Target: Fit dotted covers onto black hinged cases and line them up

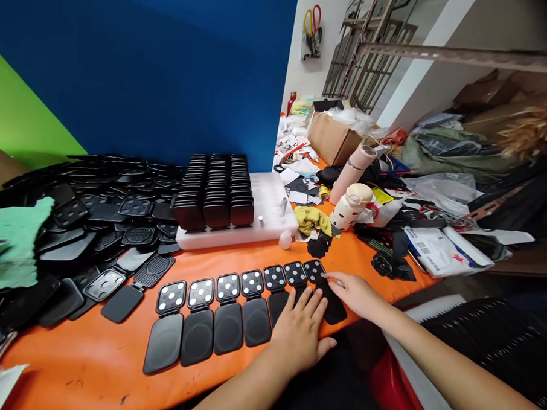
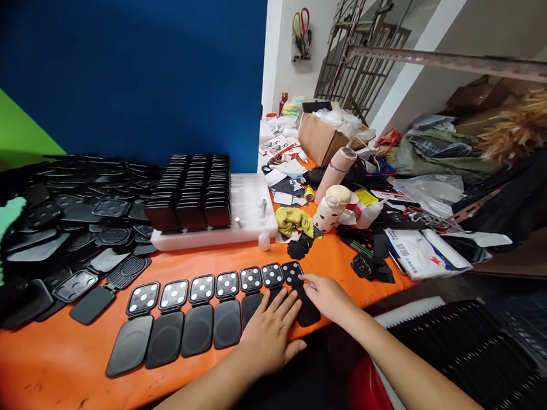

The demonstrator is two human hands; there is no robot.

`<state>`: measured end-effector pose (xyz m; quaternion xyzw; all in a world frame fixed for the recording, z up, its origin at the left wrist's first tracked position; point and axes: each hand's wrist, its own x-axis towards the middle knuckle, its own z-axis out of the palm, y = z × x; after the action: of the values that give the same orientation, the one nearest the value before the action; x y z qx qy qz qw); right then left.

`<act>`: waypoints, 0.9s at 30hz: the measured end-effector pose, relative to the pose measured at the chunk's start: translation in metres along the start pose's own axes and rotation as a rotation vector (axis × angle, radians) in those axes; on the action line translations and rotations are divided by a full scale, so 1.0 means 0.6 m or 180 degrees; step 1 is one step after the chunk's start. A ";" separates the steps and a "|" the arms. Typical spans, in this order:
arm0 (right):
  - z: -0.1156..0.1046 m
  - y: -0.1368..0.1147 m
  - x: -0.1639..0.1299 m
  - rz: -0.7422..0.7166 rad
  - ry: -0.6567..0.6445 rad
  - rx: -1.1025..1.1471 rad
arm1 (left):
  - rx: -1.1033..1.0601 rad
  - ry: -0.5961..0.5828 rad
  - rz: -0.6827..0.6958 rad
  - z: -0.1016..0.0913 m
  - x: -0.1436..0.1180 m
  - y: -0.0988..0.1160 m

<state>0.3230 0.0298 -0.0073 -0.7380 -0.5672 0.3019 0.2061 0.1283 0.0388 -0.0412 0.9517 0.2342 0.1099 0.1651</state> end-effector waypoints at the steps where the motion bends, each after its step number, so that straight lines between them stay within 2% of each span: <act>1: 0.006 -0.012 0.000 0.0033 0.0043 0.0209 | -0.0072 0.0064 0.0009 -0.003 -0.002 -0.001; 3: 0.029 -0.044 -0.008 0.0105 0.0101 0.0608 | -0.0328 0.0229 -0.0032 -0.012 -0.007 -0.002; 6: 0.068 -0.097 -0.032 0.0067 0.0054 0.1135 | -0.1047 0.0539 -0.0336 -0.024 -0.011 -0.004; 9: 0.071 -0.115 -0.032 -0.0283 0.0017 0.1625 | -0.1497 0.0696 -0.0558 -0.028 -0.017 -0.006; 11: 0.047 -0.094 -0.005 -0.0337 0.0279 0.1321 | -0.1531 0.0735 -0.0547 -0.027 -0.022 -0.006; 13: 0.012 -0.055 0.039 -0.0149 0.0553 0.0899 | -0.1554 0.0791 -0.0494 -0.025 -0.030 -0.004; 17: -0.038 0.023 0.124 0.0198 0.0739 0.0073 | -0.1527 0.0825 -0.0272 -0.015 -0.046 0.004; 20: -0.039 0.044 0.156 0.0371 0.0675 -0.0388 | -0.1400 0.0692 0.0007 -0.006 -0.054 0.008; 23: -0.024 0.039 0.168 0.0544 0.0538 -0.0712 | -0.1128 0.0449 0.0224 0.001 -0.055 0.009; 27: -0.018 0.028 0.184 0.0747 0.0437 -0.0949 | -0.0951 0.0339 0.0227 0.003 -0.052 0.007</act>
<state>0.3618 0.1321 -0.0337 -0.8403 -0.5003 0.1855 0.0961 0.1038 0.0197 -0.0453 0.9171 0.1897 0.1997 0.2881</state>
